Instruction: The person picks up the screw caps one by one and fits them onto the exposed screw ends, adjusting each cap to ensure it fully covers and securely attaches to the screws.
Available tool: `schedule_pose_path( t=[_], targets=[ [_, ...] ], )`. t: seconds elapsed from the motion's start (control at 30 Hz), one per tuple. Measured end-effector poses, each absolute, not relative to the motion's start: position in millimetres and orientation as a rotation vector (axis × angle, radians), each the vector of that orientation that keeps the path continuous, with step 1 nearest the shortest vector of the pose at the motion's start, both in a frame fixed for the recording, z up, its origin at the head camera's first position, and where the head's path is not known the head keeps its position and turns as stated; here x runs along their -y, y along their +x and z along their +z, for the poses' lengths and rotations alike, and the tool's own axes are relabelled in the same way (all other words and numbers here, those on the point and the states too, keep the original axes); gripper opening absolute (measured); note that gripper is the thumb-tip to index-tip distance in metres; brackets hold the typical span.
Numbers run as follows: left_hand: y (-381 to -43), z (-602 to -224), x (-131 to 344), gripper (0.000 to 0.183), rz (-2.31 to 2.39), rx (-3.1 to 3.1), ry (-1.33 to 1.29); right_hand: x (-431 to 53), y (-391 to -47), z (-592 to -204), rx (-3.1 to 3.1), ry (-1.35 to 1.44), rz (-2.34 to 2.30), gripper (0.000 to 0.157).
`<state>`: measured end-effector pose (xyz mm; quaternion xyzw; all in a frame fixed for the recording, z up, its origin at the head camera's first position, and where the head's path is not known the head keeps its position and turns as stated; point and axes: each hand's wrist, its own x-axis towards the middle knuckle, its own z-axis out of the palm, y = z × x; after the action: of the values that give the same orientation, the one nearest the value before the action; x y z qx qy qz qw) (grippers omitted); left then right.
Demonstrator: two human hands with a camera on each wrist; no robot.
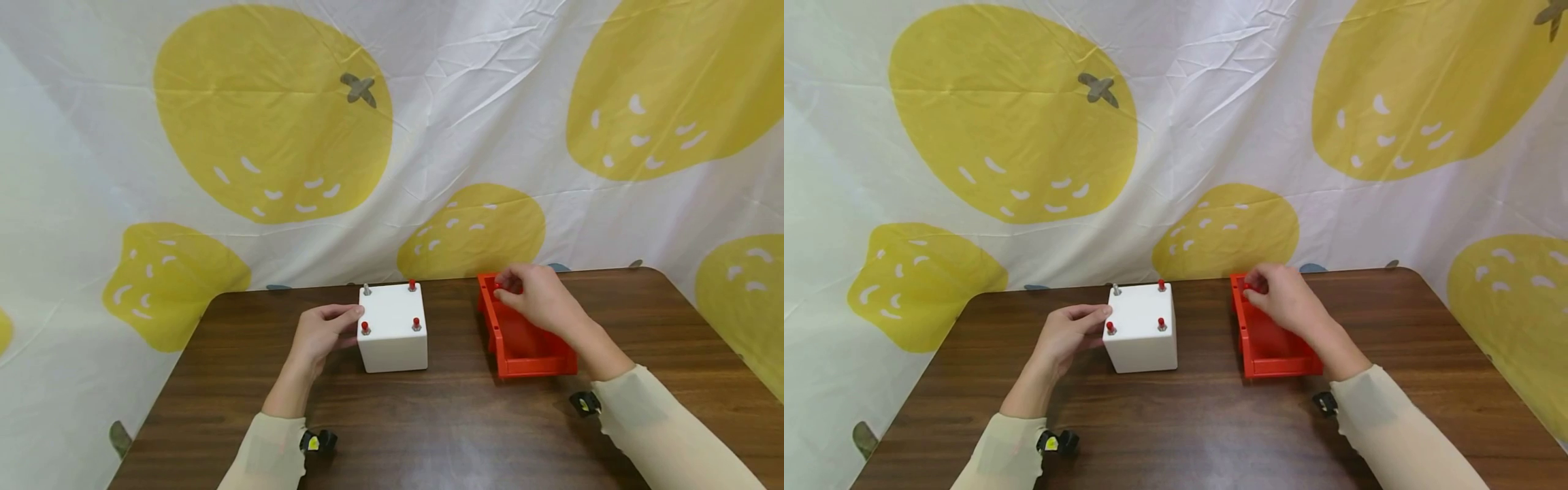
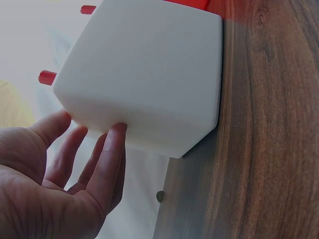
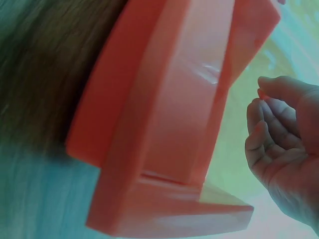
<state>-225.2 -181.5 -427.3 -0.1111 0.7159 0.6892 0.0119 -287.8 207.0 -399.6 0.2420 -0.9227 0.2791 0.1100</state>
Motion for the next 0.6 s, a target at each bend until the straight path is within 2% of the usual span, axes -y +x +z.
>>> schedule_pose_path(
  t=[0.6],
  targets=[
    [-225,-427,182,0.029,2.119,-2.263,-0.357,-190,-279,-383,2.666,0.65,1.091,0.015]
  ],
)
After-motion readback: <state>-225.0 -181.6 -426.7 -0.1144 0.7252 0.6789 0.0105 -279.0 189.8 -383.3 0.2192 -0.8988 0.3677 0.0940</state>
